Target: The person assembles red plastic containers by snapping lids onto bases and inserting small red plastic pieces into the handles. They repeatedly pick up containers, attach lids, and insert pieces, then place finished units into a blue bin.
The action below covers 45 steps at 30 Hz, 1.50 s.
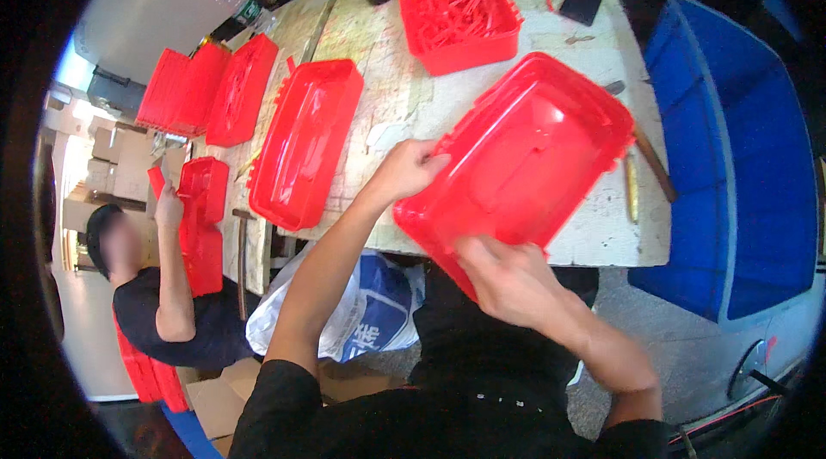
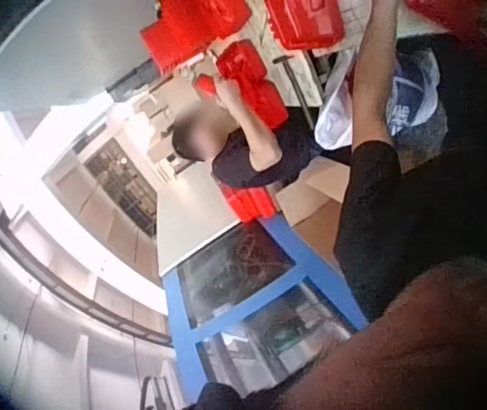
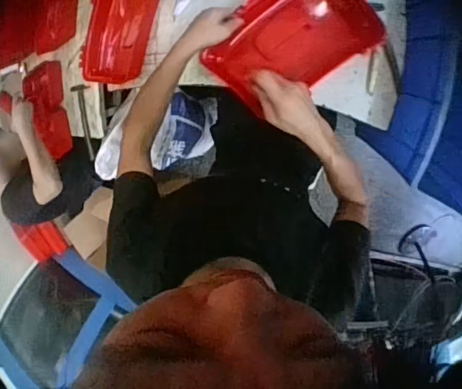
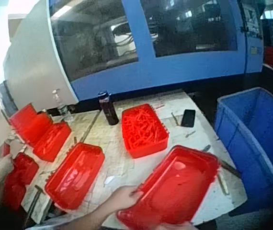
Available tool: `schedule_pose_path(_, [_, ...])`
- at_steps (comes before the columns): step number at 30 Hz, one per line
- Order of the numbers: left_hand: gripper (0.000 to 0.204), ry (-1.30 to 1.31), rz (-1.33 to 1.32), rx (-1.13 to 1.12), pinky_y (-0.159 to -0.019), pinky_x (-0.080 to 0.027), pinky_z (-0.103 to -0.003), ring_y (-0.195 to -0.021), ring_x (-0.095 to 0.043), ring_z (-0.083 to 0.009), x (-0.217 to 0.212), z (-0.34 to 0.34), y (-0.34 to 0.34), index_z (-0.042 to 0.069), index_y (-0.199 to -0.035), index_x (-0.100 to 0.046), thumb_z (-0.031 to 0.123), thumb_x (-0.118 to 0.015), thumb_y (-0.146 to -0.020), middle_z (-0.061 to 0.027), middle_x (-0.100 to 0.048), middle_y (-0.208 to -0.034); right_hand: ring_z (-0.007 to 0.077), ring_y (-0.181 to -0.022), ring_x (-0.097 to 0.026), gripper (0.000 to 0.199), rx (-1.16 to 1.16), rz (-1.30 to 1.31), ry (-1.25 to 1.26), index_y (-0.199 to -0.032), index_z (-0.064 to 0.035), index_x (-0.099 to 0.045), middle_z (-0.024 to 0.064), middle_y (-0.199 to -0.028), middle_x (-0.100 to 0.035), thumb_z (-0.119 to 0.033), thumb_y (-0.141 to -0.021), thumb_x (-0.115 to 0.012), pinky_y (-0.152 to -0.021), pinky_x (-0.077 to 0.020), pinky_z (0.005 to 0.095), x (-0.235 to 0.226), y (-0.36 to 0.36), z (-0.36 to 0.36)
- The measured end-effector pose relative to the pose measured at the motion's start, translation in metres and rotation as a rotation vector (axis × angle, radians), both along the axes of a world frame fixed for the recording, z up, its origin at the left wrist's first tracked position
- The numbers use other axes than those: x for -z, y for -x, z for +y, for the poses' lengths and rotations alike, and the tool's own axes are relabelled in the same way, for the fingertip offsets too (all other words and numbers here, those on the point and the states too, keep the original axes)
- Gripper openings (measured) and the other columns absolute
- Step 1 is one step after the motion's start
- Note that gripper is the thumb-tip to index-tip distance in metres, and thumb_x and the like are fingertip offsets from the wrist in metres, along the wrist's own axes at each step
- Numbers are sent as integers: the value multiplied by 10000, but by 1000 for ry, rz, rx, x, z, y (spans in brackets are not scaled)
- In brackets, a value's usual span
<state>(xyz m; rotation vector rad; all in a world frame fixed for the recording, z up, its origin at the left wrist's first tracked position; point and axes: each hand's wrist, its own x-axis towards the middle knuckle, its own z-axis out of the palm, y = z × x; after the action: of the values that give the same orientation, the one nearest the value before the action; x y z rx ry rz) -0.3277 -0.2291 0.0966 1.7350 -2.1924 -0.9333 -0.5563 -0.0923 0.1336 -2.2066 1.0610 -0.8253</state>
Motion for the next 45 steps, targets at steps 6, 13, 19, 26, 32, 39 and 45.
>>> schedule_pose_path(6, [365, 230, 429, -437, -775, -541, -416, -897, -711, -345, 33, 82, -12, -4, -1253, -591, 170, -606, -932, -244, -709, -998, 39, -671, -459, 140, 711, -532, -542, -938, -18, -628, -26, -730, -547, -120, -999, -554, -608, -395, 227, 6, 81, 57])
schedule_pose_path(13, [214, 191, 67, 302, -778, -556, -387, -838, -716, -331, -89, 150, 45, 47, -1019, -725, 195, -732, -865, -174, -697, -815, 63, -659, -415, 345, 848, -677, -670, -1079, -8, -653, -38, -692, -458, -286, -1063, -450, -584, -336, 242, 57, 82, 74])
schedule_pose_path(19, [484, 915, 153, 988, -854, -554, -441, -1134, -623, -315, -53, 16, 176, 91, -1240, -605, 186, -762, -792, -143, -670, -1162, 80, -589, -448, 275, 756, -807, -541, -1089, -16, -644, -8, -695, -514, -246, -1047, -499, -546, -355, 245, 53, 109, 60])
schedule_pose_path(26, [288, 494, -309, 792, -712, -553, -509, -788, -700, -394, -16, -51, 187, 115, -1154, -636, 263, -602, -908, -183, -701, -802, 130, -541, -514, 190, 757, -530, -542, -983, -26, -648, 26, -671, -577, -201, -1003, -578, -525, -396, 262, 32, 124, 60])
schedule_pose_path(32, [345, 323, -299, 351, -781, -534, -515, -886, -668, -435, -19, -64, 79, 88, -1248, -624, 210, -610, -924, -258, -685, -897, 326, -736, -704, 152, 668, -124, -156, -988, -9, -644, 225, -822, -690, -153, -953, -613, -668, -541, 401, -8, 111, -3])
schedule_pose_path(39, [356, 866, -181, 547, -768, -541, -505, -875, -683, -421, -17, -48, 53, -22, -1102, -614, 216, -691, -848, -232, -700, -851, 349, -648, -692, 127, 318, 634, 201, -874, -27, -570, 150, -731, -668, -144, -884, -620, -538, -565, 417, 14, 58, -83])
schedule_pose_path(45, [374, 236, -202, 668, -766, -544, -497, -869, -684, -410, -3, -70, 94, 27, -964, -695, 338, -767, -769, -220, -701, -841, 245, -633, -693, 69, 419, 878, 253, -832, -95, -543, 81, -735, -646, -135, -869, -585, -485, -549, 370, 46, 36, -100])
